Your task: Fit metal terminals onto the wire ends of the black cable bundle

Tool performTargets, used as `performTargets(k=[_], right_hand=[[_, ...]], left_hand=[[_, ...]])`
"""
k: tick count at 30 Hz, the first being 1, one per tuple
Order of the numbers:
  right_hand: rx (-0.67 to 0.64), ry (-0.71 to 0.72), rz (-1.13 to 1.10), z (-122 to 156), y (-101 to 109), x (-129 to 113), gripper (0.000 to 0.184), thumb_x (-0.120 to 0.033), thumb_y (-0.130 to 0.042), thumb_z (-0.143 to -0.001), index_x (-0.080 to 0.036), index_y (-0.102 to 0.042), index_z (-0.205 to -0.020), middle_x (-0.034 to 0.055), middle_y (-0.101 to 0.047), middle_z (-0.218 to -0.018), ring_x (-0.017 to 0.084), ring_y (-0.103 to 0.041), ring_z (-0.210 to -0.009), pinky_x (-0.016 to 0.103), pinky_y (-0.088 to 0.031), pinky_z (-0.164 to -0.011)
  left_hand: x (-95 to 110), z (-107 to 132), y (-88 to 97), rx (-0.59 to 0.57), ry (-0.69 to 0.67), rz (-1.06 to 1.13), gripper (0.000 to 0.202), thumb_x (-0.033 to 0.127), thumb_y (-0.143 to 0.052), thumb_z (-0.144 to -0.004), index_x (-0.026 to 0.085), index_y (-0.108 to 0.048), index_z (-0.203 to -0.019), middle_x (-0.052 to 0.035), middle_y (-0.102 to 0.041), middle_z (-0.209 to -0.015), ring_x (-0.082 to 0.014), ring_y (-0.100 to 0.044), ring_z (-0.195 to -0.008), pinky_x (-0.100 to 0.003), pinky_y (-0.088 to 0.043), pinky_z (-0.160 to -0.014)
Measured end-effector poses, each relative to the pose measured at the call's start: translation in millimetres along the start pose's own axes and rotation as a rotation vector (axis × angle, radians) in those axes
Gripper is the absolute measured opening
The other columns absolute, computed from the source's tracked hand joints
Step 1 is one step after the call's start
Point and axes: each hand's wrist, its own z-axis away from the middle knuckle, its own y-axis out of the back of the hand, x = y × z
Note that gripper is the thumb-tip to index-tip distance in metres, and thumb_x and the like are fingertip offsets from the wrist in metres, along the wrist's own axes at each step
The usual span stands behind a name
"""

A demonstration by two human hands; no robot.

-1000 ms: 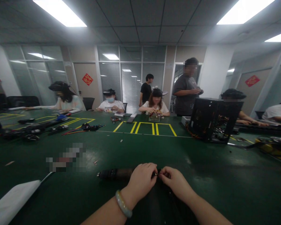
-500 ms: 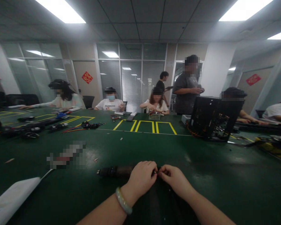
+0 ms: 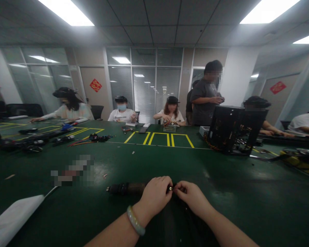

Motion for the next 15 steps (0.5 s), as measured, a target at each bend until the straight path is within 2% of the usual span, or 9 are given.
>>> performTargets(k=[6,11,15], right_hand=[[0.010,0.008,0.021,-1.8,-1.1,2.7,0.017,-0.030,-0.058,-0.086,-0.019,-0.070,-0.086,-0.0002,-0.069,-0.076,0.016,-0.061,-0.069,0.023,-0.041,-0.061],[0.026,0.008,0.032,-2.0,-0.8,2.0,0.017,-0.031,-0.057,-0.087,-0.019,-0.070,-0.086,-0.0001,-0.068,-0.075,0.016,-0.062,-0.069,0.023,-0.041,-0.061],[0.010,0.010,0.041,0.3,1.7,-1.0,0.015,-0.031,-0.060,-0.085,-0.020,-0.070,-0.088,0.0009,-0.070,-0.079,0.017,-0.064,-0.072,0.023,-0.042,-0.062]], left_hand=[[-0.9,-0.7,1.0,-0.021,-0.036,0.003,0.009,0.020,-0.055,-0.088,0.022,-0.063,-0.093,-0.0015,-0.065,-0.101,-0.0190,-0.058,-0.096,-0.033,-0.040,-0.090],[1.4,-1.3,4.0,-0.009,-0.044,0.003,0.008,0.020,-0.057,-0.087,0.023,-0.064,-0.091,0.0016,-0.065,-0.093,-0.0178,-0.059,-0.090,-0.032,-0.041,-0.083],[4.4,-1.3,5.7,-0.022,-0.025,-0.004,0.009,0.022,-0.056,-0.087,0.022,-0.064,-0.091,-0.0002,-0.065,-0.091,-0.0183,-0.059,-0.088,-0.032,-0.041,-0.081]])
